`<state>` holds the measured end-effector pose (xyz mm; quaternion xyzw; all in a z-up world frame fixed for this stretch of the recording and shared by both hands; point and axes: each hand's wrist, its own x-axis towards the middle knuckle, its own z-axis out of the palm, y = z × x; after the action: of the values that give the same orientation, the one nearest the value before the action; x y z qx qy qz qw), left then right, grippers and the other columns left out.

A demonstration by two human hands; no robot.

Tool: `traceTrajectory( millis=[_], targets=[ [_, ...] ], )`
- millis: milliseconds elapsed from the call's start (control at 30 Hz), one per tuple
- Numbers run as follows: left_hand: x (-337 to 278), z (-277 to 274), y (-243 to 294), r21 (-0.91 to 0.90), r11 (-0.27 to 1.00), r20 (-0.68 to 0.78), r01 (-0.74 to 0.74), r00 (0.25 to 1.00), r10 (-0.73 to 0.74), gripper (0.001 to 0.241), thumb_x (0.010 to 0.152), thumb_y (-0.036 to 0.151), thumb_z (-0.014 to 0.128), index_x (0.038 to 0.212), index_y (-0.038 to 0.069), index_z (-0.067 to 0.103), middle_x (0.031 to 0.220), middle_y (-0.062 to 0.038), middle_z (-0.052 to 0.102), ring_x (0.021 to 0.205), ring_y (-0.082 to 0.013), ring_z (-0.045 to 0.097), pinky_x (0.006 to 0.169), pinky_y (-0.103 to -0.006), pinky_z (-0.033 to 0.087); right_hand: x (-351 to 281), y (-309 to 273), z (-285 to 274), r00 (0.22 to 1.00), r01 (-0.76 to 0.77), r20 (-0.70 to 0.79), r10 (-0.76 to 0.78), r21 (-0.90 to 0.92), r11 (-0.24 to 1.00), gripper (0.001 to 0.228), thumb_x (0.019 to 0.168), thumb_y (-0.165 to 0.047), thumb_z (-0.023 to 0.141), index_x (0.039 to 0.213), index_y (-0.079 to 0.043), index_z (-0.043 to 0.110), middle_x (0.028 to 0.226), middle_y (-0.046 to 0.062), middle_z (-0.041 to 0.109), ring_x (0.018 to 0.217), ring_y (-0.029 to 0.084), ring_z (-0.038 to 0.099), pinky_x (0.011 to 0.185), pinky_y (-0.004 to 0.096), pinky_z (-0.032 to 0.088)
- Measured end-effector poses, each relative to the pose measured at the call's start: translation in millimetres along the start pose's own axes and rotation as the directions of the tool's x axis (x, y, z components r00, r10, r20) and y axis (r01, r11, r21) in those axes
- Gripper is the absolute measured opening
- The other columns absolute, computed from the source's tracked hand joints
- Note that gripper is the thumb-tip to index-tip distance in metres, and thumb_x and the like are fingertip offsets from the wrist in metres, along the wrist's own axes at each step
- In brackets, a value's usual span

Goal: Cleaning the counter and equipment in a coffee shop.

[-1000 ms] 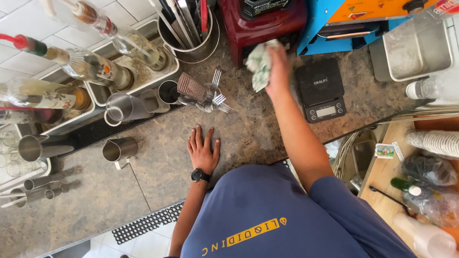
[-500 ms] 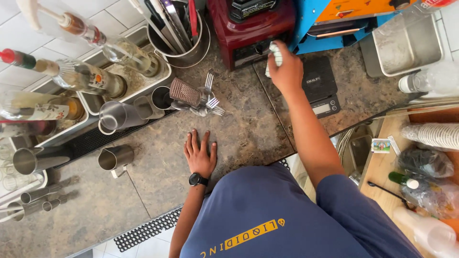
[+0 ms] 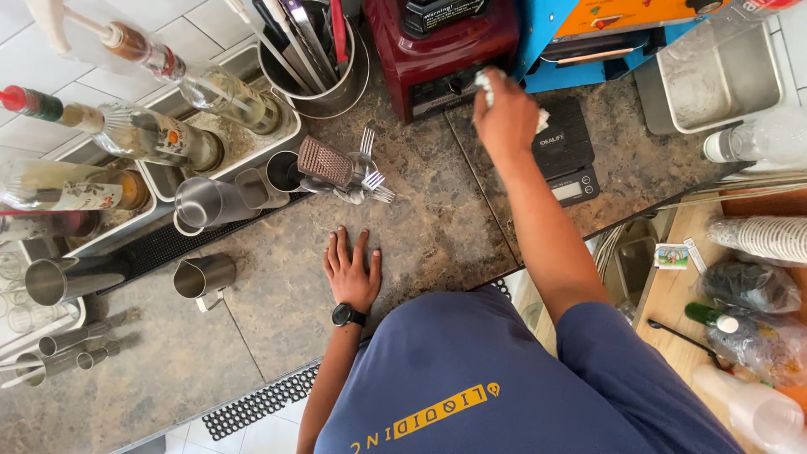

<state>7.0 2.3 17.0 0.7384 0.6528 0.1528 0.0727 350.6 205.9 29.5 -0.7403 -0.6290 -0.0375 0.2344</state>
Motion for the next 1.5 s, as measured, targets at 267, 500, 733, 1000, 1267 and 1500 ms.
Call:
traceTrajectory(
  millis=[267, 500, 733, 1000, 1267, 1500],
  targets=[
    [1, -1, 2, -0.007, 1.0, -0.004, 0.011, 1.0, -0.011, 0.047, 0.101, 0.042, 0.054, 0.143, 0.02, 0.06, 0.162, -0.016, 0.039, 0.15, -0.0367, 0.034, 0.122, -0.0521, 0.025, 8, -17, -28, 0.999, -0.002, -0.036, 0.005, 0.064, 0.998, 0.026, 0.091, -0.015, 0.069, 0.117, -0.013, 0.068, 0.089, 0.011, 0.076, 0.062, 0.031, 0.069, 0.05, 0.043, 0.053],
    [1, -2, 2, -0.013, 1.0, -0.007, 0.008, 1.0, -0.008, 0.048, 0.101, 0.041, 0.056, 0.143, 0.019, 0.061, 0.161, -0.017, 0.041, 0.15, -0.0372, 0.035, 0.121, -0.0516, 0.026, 14, -20, -25, 0.999, 0.033, -0.024, -0.034, -0.039, 0.999, 0.02, 0.092, -0.019, 0.068, 0.108, -0.007, 0.067, 0.074, 0.011, 0.073, 0.051, 0.032, 0.065, 0.045, 0.042, 0.049],
    [1, -2, 1, -0.012, 1.0, -0.004, 0.015, 1.0, -0.015, 0.047, 0.102, 0.042, 0.055, 0.143, 0.02, 0.06, 0.161, -0.015, 0.04, 0.15, -0.036, 0.035, 0.122, -0.0515, 0.025, 13, -20, -20, 0.996, -0.018, -0.093, 0.01, -0.087, 0.996, 0.019, 0.091, -0.016, 0.07, 0.108, -0.008, 0.068, 0.069, 0.009, 0.071, 0.048, 0.027, 0.064, 0.046, 0.038, 0.051],
    [2, -3, 3, -0.008, 1.0, -0.026, 0.005, 1.0, -0.005, 0.046, 0.101, 0.04, 0.058, 0.142, 0.019, 0.062, 0.16, -0.016, 0.042, 0.149, -0.0369, 0.037, 0.121, -0.0521, 0.028, 7, -15, -8, 0.986, 0.091, -0.134, -0.103, -0.091, 0.992, 0.022, 0.093, -0.018, 0.071, 0.111, -0.009, 0.063, 0.08, 0.008, 0.074, 0.056, 0.027, 0.065, 0.058, 0.039, 0.053],
    [1, -1, 1, -0.01, 1.0, -0.006, 0.007, 1.0, -0.007, 0.047, 0.102, 0.042, 0.055, 0.143, 0.02, 0.06, 0.161, -0.016, 0.04, 0.15, -0.0362, 0.035, 0.123, -0.0515, 0.025, 12, -1, 10, 0.998, 0.004, -0.068, -0.001, 0.045, 0.999, 0.014, 0.096, -0.017, 0.073, 0.107, -0.012, 0.066, 0.071, 0.004, 0.072, 0.049, 0.015, 0.062, 0.042, 0.029, 0.048],
    [2, -5, 4, -0.014, 1.0, -0.033, 0.01, 0.999, -0.011, 0.046, 0.101, 0.04, 0.057, 0.142, 0.019, 0.062, 0.16, -0.016, 0.042, 0.149, -0.0364, 0.036, 0.122, -0.0517, 0.027, -13, -18, -80, 0.95, -0.014, -0.3, 0.084, 0.227, 0.974, 0.017, 0.089, -0.008, 0.071, 0.106, -0.009, 0.069, 0.08, 0.01, 0.075, 0.058, 0.029, 0.067, 0.054, 0.039, 0.052]
  ],
)
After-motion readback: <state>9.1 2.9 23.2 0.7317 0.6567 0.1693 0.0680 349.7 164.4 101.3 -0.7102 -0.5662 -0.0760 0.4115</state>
